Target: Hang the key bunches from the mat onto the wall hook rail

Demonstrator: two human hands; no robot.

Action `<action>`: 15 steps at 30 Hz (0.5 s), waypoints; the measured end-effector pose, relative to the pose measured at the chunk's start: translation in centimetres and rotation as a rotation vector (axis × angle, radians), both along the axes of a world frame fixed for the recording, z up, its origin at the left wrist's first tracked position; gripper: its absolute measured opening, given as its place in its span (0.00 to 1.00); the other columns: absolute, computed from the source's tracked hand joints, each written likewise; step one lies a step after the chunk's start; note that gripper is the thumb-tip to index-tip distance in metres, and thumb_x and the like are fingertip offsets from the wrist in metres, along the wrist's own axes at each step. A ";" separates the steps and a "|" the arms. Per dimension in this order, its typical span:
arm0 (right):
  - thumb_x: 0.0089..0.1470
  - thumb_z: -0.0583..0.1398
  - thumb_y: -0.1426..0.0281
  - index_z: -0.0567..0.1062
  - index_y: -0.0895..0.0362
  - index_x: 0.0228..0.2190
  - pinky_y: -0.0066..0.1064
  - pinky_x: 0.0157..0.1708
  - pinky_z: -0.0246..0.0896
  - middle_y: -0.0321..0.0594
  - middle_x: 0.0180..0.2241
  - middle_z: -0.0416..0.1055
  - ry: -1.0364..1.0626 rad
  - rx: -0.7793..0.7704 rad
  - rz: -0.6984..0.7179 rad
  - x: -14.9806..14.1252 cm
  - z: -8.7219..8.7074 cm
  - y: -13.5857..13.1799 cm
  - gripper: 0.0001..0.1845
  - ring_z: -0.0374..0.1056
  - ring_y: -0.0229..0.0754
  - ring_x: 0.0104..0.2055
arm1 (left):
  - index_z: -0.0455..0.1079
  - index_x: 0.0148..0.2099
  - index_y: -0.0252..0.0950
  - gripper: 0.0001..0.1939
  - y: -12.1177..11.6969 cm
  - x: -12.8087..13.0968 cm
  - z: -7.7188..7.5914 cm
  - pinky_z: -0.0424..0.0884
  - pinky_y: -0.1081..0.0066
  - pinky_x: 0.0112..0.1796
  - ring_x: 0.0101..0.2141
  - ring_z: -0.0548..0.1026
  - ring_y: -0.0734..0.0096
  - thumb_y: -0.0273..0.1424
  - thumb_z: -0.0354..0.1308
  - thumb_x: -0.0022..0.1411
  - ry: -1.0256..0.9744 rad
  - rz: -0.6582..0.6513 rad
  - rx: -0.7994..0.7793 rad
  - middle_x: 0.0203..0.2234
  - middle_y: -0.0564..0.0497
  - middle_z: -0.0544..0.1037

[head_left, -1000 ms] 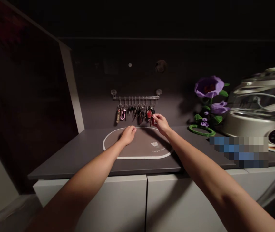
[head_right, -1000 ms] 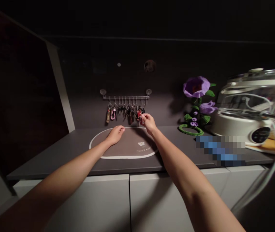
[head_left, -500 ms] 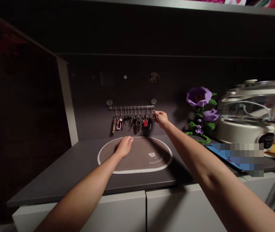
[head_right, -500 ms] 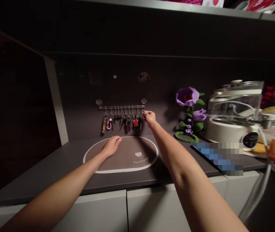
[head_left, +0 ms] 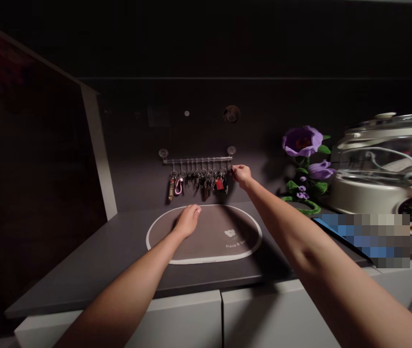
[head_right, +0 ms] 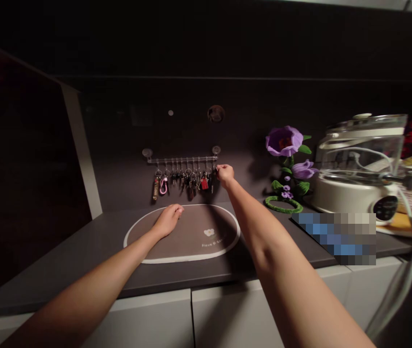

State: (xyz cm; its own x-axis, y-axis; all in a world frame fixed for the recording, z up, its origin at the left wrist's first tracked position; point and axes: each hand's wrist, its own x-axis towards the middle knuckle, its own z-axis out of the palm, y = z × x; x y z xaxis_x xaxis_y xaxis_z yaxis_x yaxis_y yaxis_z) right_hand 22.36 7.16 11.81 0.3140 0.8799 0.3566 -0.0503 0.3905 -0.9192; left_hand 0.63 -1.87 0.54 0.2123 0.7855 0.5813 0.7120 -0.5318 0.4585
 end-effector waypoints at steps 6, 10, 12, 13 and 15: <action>0.44 0.58 0.71 0.65 0.59 0.23 0.22 0.19 0.54 0.30 0.15 0.58 0.011 -0.007 0.030 0.0 -1.2 0.6 0.05 0.55 0.29 0.17 | 0.65 0.32 0.35 0.10 0.3 -0.1 -0.3 0.63 0.69 0.38 0.34 0.68 0.69 0.26 0.43 0.59 0.003 0.001 0.015 0.28 0.49 0.72; 0.44 0.58 0.70 0.65 0.58 0.24 0.22 0.21 0.56 0.31 0.17 0.61 0.021 0.002 0.032 0.0 -1.8 0.7 0.05 0.57 0.29 0.19 | 0.66 0.32 0.35 0.10 0.3 -0.1 -0.3 0.63 0.70 0.38 0.34 0.68 0.69 0.26 0.44 0.59 -0.008 0.000 0.014 0.29 0.49 0.72; 0.44 0.57 0.71 0.66 0.58 0.24 0.22 0.21 0.54 0.31 0.17 0.60 0.004 0.006 0.036 0.0 -2.0 0.6 0.03 0.56 0.29 0.19 | 0.66 0.32 0.35 0.09 0.3 -0.1 -0.3 0.63 0.70 0.37 0.34 0.69 0.69 0.27 0.44 0.59 -0.008 0.001 0.014 0.29 0.49 0.72; 0.44 0.56 0.71 0.66 0.58 0.23 0.22 0.21 0.53 0.30 0.16 0.60 -0.008 0.008 0.040 0.0 -2.1 0.6 0.03 0.55 0.29 0.18 | 0.66 0.33 0.35 0.09 0.3 -0.1 -0.3 0.64 0.70 0.37 0.34 0.69 0.69 0.27 0.44 0.59 -0.008 0.002 0.013 0.29 0.49 0.72; 0.44 0.55 0.71 0.66 0.59 0.22 0.21 0.20 0.51 0.31 0.15 0.59 -0.040 0.004 0.029 0.1 -2.4 0.4 0.03 0.54 0.29 0.18 | 0.66 0.33 0.35 0.09 0.3 -0.2 -0.4 0.64 0.69 0.38 0.34 0.69 0.69 0.28 0.44 0.59 -0.019 0.002 0.006 0.30 0.49 0.73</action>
